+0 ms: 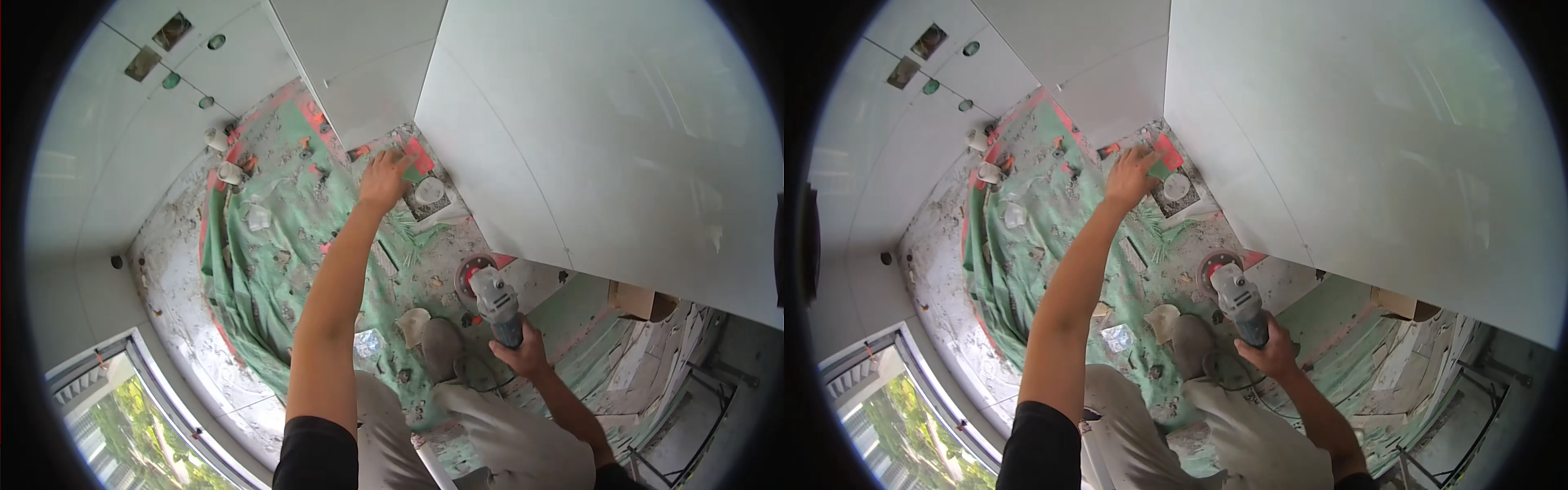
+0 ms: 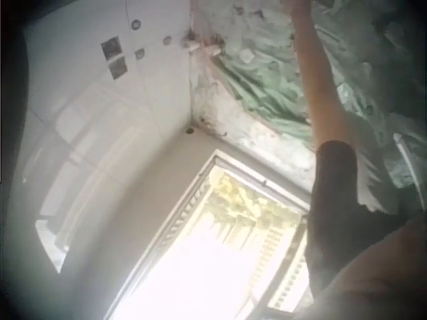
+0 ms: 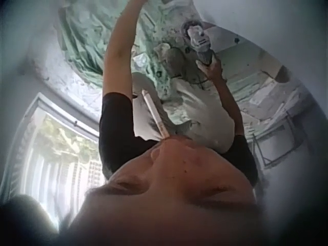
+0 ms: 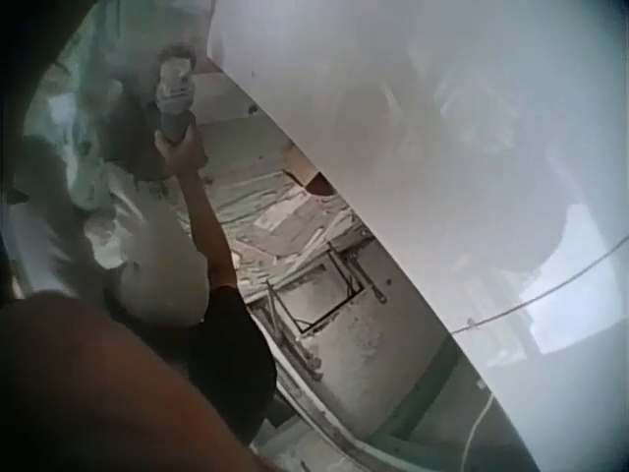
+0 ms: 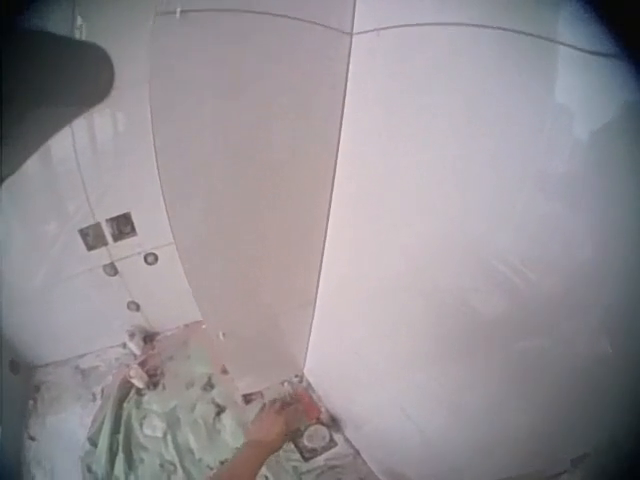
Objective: Using an angle grinder to cut and trim floor tiles around a drain during bathroom renovation.
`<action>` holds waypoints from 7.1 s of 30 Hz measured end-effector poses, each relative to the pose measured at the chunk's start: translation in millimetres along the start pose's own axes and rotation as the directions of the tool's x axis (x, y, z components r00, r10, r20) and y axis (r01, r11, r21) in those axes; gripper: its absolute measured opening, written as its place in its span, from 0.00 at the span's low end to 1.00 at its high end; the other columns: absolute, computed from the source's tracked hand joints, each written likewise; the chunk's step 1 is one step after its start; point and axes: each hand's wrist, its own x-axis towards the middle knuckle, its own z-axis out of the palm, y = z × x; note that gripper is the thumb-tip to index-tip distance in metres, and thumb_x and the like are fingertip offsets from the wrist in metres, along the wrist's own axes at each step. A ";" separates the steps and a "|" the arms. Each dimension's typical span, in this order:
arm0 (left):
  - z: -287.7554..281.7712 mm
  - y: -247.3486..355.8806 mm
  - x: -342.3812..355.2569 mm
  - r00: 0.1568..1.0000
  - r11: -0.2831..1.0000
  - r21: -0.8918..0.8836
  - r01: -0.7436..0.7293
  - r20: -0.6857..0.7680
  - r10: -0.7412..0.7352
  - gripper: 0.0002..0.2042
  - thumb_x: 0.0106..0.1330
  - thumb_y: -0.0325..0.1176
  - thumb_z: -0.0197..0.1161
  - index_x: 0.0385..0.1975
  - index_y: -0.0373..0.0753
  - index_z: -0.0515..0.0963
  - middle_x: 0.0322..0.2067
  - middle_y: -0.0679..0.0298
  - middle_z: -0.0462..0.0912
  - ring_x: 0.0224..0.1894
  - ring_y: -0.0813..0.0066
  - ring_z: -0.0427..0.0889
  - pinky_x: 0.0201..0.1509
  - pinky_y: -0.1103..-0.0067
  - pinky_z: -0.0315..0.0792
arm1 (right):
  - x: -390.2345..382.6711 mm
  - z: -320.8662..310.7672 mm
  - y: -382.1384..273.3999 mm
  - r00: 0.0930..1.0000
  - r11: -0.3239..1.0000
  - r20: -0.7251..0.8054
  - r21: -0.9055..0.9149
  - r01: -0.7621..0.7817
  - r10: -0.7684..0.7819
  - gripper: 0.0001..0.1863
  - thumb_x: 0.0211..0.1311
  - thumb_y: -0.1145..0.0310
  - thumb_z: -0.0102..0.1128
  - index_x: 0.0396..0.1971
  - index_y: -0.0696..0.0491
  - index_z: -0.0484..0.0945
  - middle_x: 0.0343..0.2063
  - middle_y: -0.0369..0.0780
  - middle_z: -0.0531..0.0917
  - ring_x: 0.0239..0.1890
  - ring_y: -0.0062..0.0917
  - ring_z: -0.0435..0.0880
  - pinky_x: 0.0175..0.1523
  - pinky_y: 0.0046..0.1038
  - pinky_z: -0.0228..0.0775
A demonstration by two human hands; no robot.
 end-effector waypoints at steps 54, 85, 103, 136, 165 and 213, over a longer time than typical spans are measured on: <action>14.5 -49.2 21.7 0.732 0.755 -0.026 0.655 -0.223 -0.644 0.12 0.71 0.42 0.68 0.47 0.44 0.87 0.39 0.51 0.94 0.43 0.43 0.93 0.48 0.52 0.85 | -11.2 40.4 -13.9 0.991 0.987 -0.121 0.155 -0.047 0.066 0.26 0.58 0.67 0.85 0.51 0.57 0.80 0.38 0.48 0.91 0.39 0.40 0.92 0.49 0.40 0.83; -61.5 81.1 -168.4 0.974 0.855 -0.466 -0.226 -0.100 0.203 0.08 0.65 0.28 0.75 0.41 0.44 0.83 0.41 0.60 0.85 0.41 0.53 0.85 0.43 0.60 0.78 | 19.1 36.4 -27.1 0.991 0.979 -0.105 0.192 -0.063 0.084 0.26 0.61 0.64 0.82 0.54 0.56 0.80 0.39 0.44 0.90 0.41 0.37 0.91 0.52 0.41 0.82; -80.0 194.9 -263.5 0.826 0.768 -0.398 -0.502 0.043 0.562 0.13 0.65 0.38 0.76 0.41 0.43 0.77 0.39 0.65 0.79 0.43 0.65 0.85 0.45 0.70 0.84 | 46.6 90.0 -89.2 0.968 0.812 0.003 0.544 -0.211 0.250 0.19 0.61 0.67 0.76 0.48 0.56 0.80 0.35 0.35 0.82 0.35 0.20 0.79 0.43 0.33 0.77; 0.1 165.4 -226.1 0.676 -0.022 -0.747 0.664 0.613 -0.409 0.36 0.86 0.56 0.62 0.75 0.27 0.68 0.59 0.53 0.85 0.57 0.69 0.83 0.64 0.74 0.77 | 103.2 143.6 -38.9 0.992 0.984 -0.126 0.178 0.009 0.014 0.28 0.68 0.55 0.75 0.57 0.60 0.78 0.37 0.55 0.90 0.44 0.52 0.93 0.48 0.47 0.82; 3.6 143.1 -184.8 0.673 -0.006 -0.817 0.577 0.479 -0.564 0.31 0.86 0.57 0.61 0.65 0.28 0.79 0.52 0.56 0.87 0.52 0.71 0.82 0.58 0.75 0.77 | 162.7 151.5 -56.5 0.995 0.982 -0.094 0.189 -0.008 0.027 0.31 0.74 0.55 0.69 0.63 0.63 0.75 0.47 0.64 0.88 0.55 0.65 0.87 0.58 0.55 0.79; 48.7 155.0 -179.2 0.734 -0.124 -0.799 0.589 0.593 -0.331 0.28 0.88 0.56 0.60 0.65 0.32 0.78 0.52 0.63 0.84 0.54 0.77 0.80 0.60 0.76 0.75 | 153.7 135.8 -25.6 0.958 0.976 -0.277 0.217 -0.007 0.069 0.28 0.76 0.53 0.67 0.61 0.61 0.74 0.42 0.62 0.89 0.49 0.65 0.89 0.51 0.55 0.81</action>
